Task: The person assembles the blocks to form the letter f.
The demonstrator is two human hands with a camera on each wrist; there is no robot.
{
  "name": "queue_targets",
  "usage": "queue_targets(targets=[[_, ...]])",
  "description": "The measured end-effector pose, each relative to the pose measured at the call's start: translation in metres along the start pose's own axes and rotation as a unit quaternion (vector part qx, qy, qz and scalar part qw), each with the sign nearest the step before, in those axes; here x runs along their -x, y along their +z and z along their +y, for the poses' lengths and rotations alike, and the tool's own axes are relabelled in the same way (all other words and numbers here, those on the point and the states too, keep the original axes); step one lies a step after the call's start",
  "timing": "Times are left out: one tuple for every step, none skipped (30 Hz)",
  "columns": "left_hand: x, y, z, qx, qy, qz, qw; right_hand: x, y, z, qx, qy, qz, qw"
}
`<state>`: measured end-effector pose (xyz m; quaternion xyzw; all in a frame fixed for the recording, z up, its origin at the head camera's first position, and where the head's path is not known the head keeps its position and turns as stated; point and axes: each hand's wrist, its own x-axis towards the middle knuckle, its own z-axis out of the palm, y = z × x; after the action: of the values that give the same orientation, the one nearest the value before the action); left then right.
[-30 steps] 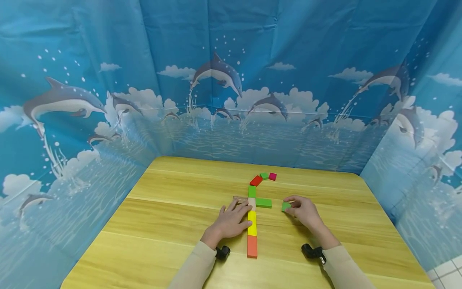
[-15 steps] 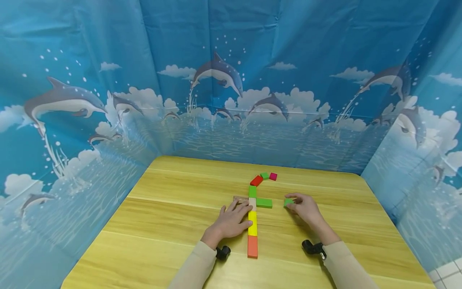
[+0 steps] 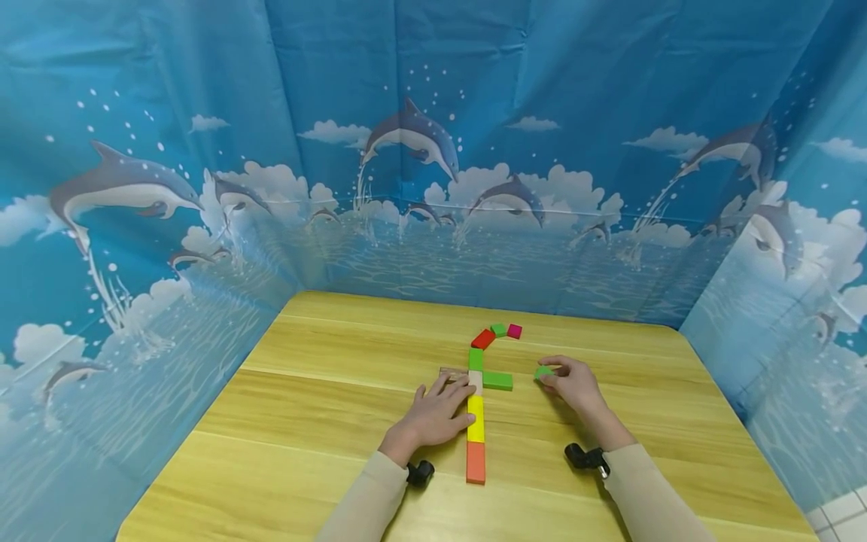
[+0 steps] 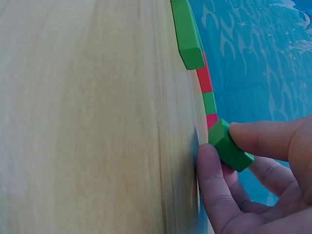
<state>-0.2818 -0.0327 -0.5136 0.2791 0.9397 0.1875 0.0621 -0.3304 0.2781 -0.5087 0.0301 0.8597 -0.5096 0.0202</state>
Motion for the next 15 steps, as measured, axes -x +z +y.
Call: queue_targets(targets=[[0.0, 0.0, 0.0, 0.001, 0.0, 0.0, 1.0, 0.0, 0.0, 0.0, -0.001, 0.0, -0.001, 1.0], [0.0, 0.0, 0.0, 0.002, -0.001, 0.001, 1.0, 0.0, 0.0, 0.0, -0.002, 0.001, 0.0, 1.0], [0.0, 0.0, 0.0, 0.002, -0.001, 0.001, 1.0, 0.0, 0.0, 0.0, -0.003, 0.002, -0.001, 1.0], [0.0, 0.001, 0.0, 0.003, -0.001, 0.002, 1.0, 0.0, 0.0, 0.0, -0.005, 0.004, 0.0, 1.0], [-0.001, 0.001, 0.0, 0.004, 0.0, 0.002, 1.0, 0.0, 0.0, 0.0, -0.007, 0.004, -0.001, 1.0], [-0.001, 0.001, 0.0, 0.004, 0.0, 0.003, 1.0, -0.001, 0.0, 0.0, -0.009, 0.005, -0.001, 1.0], [-0.001, 0.002, -0.001, 0.004, 0.0, 0.003, 1.0, -0.001, 0.0, 0.0, -0.011, 0.006, -0.002, 1.0], [-0.001, 0.002, -0.001, 0.005, 0.0, 0.004, 1.0, -0.002, 0.0, 0.0, -0.013, 0.008, -0.002, 1.0], [-0.001, 0.002, -0.001, 0.005, 0.001, 0.004, 1.0, -0.003, 0.0, -0.001, -0.015, 0.009, -0.003, 1.0], [-0.001, 0.002, -0.001, 0.004, 0.001, 0.004, 1.0, -0.004, 0.0, -0.001, -0.017, 0.011, -0.002, 1.0], [-0.001, 0.002, -0.001, 0.005, 0.001, 0.004, 1.0, -0.005, 0.0, -0.002, -0.019, 0.013, -0.002, 1.0], [-0.001, 0.001, -0.001, 0.005, 0.001, 0.004, 1.0, -0.006, 0.0, -0.003, -0.02, 0.015, -0.002, 1.0], [-0.001, 0.001, -0.001, 0.006, 0.002, 0.004, 1.0, -0.007, 0.0, -0.003, -0.02, 0.017, -0.002, 1.0], [0.0, 0.001, -0.001, 0.006, 0.002, 0.004, 1.0, -0.009, 0.0, -0.004, -0.022, 0.019, -0.002, 1.0], [0.0, 0.0, -0.001, 0.006, 0.002, 0.004, 1.0, -0.01, 0.0, -0.004, -0.023, 0.021, -0.002, 1.0]])
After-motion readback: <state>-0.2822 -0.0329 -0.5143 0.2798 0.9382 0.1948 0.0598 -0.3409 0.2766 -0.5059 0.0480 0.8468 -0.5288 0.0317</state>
